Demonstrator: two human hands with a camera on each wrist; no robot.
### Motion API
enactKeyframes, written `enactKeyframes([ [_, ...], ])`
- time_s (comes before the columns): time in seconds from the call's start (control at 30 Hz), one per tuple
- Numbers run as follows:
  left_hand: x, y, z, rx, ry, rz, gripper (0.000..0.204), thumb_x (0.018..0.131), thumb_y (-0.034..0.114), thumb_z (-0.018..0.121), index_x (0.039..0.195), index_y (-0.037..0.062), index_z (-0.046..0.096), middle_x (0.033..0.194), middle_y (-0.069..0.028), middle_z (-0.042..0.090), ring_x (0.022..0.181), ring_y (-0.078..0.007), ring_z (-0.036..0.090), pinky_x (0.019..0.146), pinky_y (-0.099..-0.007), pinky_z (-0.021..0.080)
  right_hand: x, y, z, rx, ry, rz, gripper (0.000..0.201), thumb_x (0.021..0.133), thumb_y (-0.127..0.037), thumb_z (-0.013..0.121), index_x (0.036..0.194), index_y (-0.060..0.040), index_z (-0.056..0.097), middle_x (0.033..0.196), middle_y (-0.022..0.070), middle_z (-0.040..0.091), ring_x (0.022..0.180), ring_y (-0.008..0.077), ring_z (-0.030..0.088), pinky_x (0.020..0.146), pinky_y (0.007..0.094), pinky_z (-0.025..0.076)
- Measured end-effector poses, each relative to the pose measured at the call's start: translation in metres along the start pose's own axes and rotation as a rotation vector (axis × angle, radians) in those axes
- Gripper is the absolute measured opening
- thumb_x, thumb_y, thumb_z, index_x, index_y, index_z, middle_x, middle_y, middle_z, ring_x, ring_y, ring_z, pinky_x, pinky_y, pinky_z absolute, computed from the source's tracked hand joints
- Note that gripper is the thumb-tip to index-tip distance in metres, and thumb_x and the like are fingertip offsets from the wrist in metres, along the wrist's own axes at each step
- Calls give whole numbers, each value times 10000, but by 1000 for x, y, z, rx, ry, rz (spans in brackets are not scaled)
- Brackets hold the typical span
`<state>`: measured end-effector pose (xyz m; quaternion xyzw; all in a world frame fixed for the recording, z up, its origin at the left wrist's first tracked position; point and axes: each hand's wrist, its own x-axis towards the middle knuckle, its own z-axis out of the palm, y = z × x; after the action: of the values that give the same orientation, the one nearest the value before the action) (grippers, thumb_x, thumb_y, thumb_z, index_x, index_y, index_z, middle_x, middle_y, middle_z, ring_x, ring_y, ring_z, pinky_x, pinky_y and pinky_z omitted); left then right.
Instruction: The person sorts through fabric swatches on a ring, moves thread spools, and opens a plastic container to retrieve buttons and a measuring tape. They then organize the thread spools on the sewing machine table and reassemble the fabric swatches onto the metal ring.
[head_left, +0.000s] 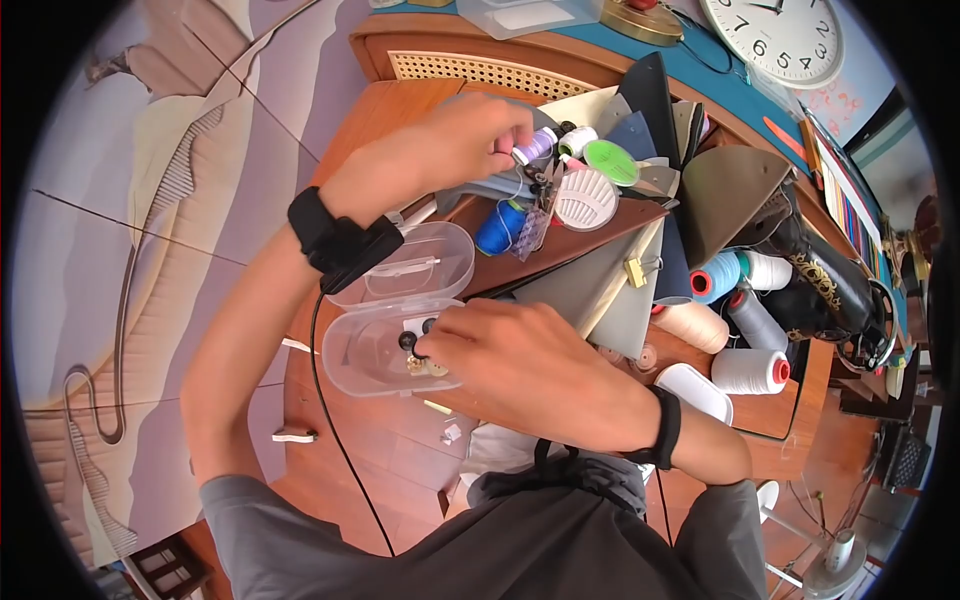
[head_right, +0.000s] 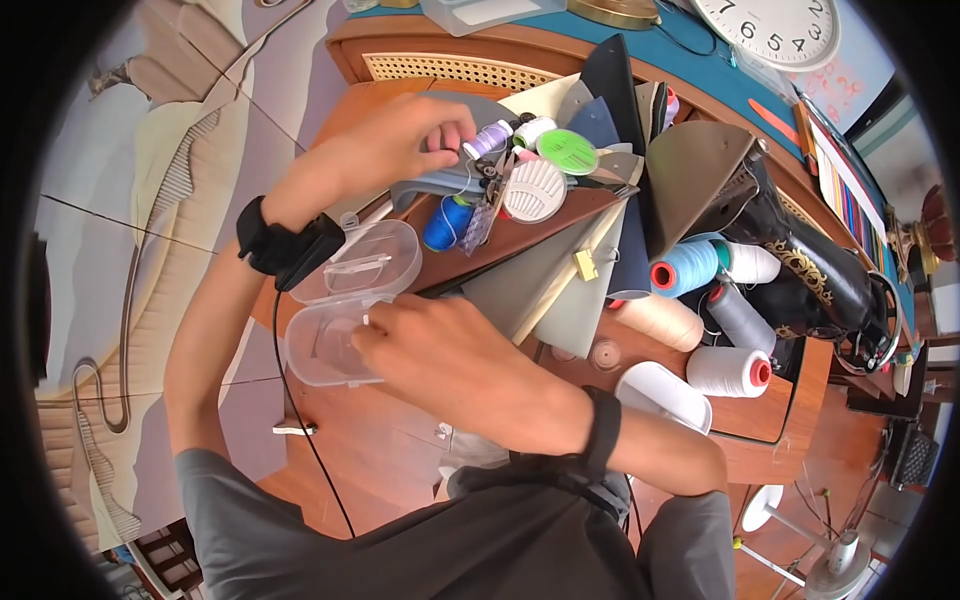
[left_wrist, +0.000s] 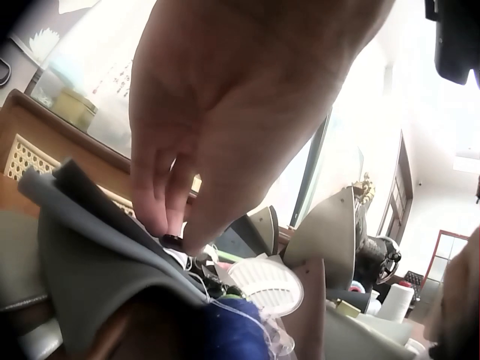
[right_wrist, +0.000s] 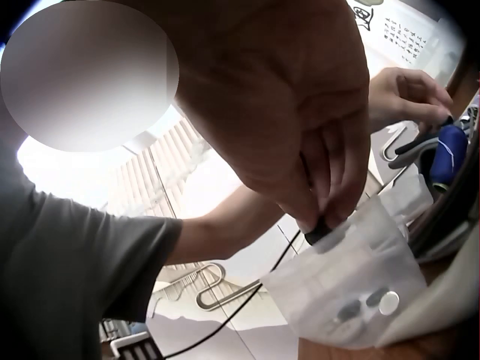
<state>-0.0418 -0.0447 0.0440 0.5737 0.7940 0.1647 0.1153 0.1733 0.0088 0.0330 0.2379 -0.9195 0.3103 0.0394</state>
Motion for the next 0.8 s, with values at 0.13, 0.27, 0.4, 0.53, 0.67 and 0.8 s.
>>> enactKeyframes([
  [0.13,-41,9,-17,-183,158,59,146,833,26,716,964,35,652,916,-64,630,804,-179,598,711,-308,484,-2,4,5,-17,13,-28,271,747,-148,751,919,13,616,886,109,593,866,297,624,720,405,526],
  [0.27,-107,38,-23,-244,251,46,190,798,-41,731,959,6,644,920,-55,607,810,-160,594,710,-289,490,-4,5,6,-37,17,-58,272,756,-164,749,914,12,615,865,112,573,844,301,600,731,396,523],
  [0.4,-163,64,-9,-361,223,-154,219,778,-71,734,966,-4,645,945,-61,604,837,-184,617,730,-289,511,-4,4,-2,-17,66,-30,210,796,-123,710,950,-5,627,879,121,580,853,313,607,728,400,526],
  [0.53,-184,67,13,-408,155,-183,163,827,-20,702,972,-2,629,965,-96,585,888,-275,615,759,-375,493,-3,39,-30,-100,296,-5,166,844,-60,669,1006,-24,653,929,142,651,850,325,654,729,401,534],
  [0.67,-184,66,25,-381,84,-183,214,817,-43,701,1017,1,637,1002,-105,633,924,-283,648,791,-353,539,22,86,-69,-242,253,236,240,861,-22,662,1100,-35,678,974,154,705,858,321,685,758,386,538],
  [0.8,-184,62,32,-393,96,-155,195,888,27,650,1074,-11,607,1106,-134,615,994,-363,614,833,-430,503,33,132,-61,-147,192,255,201,830,-36,698,1028,1,691,929,190,707,915,377,675,814,431,533],
])
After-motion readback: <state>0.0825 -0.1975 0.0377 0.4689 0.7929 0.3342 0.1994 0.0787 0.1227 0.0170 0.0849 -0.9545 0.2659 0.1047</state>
